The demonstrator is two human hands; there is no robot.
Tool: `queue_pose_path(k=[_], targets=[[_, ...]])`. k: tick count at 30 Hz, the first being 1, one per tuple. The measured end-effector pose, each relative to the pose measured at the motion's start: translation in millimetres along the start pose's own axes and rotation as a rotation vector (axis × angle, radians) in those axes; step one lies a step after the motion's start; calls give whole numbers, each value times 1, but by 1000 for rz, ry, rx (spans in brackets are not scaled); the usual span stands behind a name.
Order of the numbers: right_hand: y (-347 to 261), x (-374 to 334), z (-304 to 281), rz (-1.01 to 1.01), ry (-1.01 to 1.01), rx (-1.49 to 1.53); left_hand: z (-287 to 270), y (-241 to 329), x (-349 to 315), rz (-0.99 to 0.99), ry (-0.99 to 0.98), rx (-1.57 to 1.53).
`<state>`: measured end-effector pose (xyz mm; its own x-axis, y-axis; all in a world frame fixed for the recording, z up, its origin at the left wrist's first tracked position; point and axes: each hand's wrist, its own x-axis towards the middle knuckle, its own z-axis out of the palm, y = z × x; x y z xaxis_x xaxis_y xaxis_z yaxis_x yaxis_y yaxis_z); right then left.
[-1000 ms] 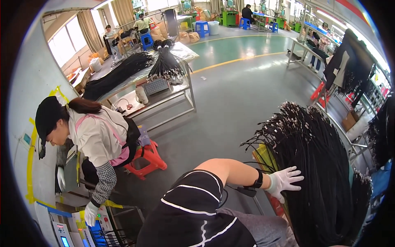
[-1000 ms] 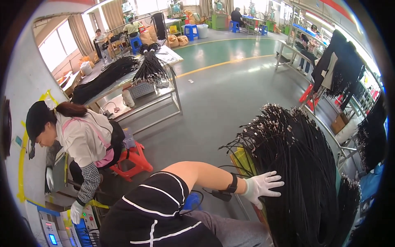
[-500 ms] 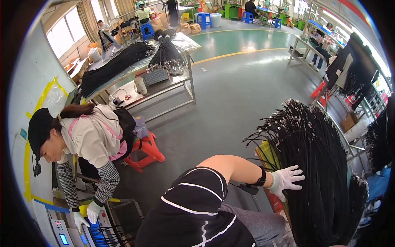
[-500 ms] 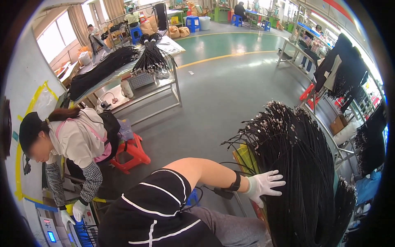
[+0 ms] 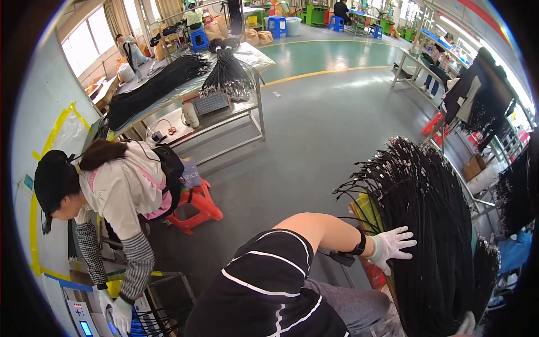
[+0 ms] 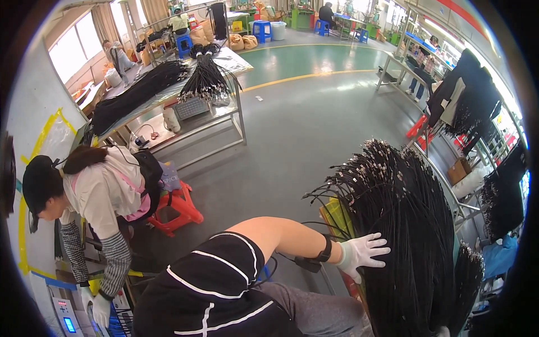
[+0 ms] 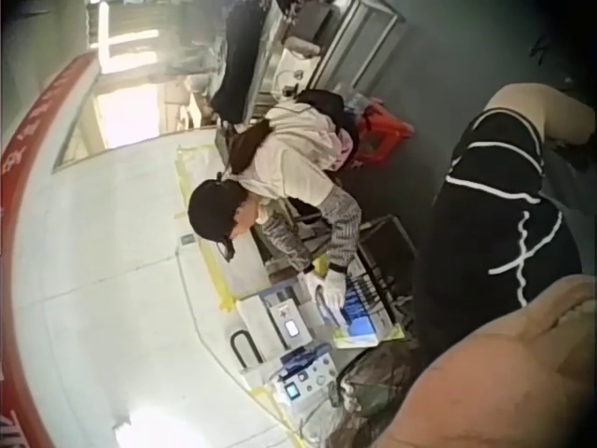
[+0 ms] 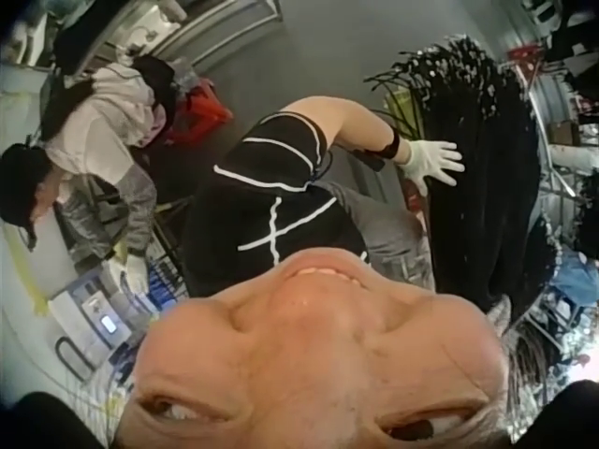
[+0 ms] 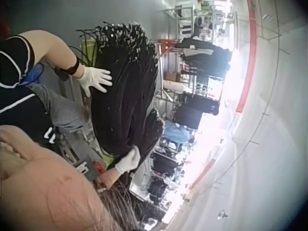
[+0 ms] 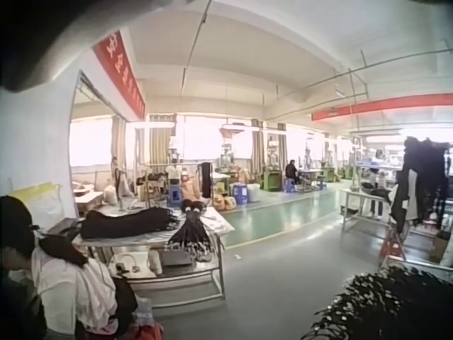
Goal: The person places wires into a metal jig, closes the lid, and moves the jig to a machine. After retrieving the jig, the person removes the wires and wraps the bundle with tape before setting it aside.
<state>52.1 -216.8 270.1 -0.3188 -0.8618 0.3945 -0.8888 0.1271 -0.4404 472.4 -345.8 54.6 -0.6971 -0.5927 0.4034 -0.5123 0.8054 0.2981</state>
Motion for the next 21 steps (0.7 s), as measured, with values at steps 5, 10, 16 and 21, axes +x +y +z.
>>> queue_pose_path(k=[5,10,16,21], targets=[[-170,-53,106,-455,-1180,444,4,-5,-10,-39,-13,38],[-184,-124,223,-665,-1767,362,8,1,0,2,4,39],[-215,-155,241,-574,-1903,463,7,1,-4,-10,-6,40],[-213,-155,238,-559,-1866,459,2,1,-4,-10,-27,46]])
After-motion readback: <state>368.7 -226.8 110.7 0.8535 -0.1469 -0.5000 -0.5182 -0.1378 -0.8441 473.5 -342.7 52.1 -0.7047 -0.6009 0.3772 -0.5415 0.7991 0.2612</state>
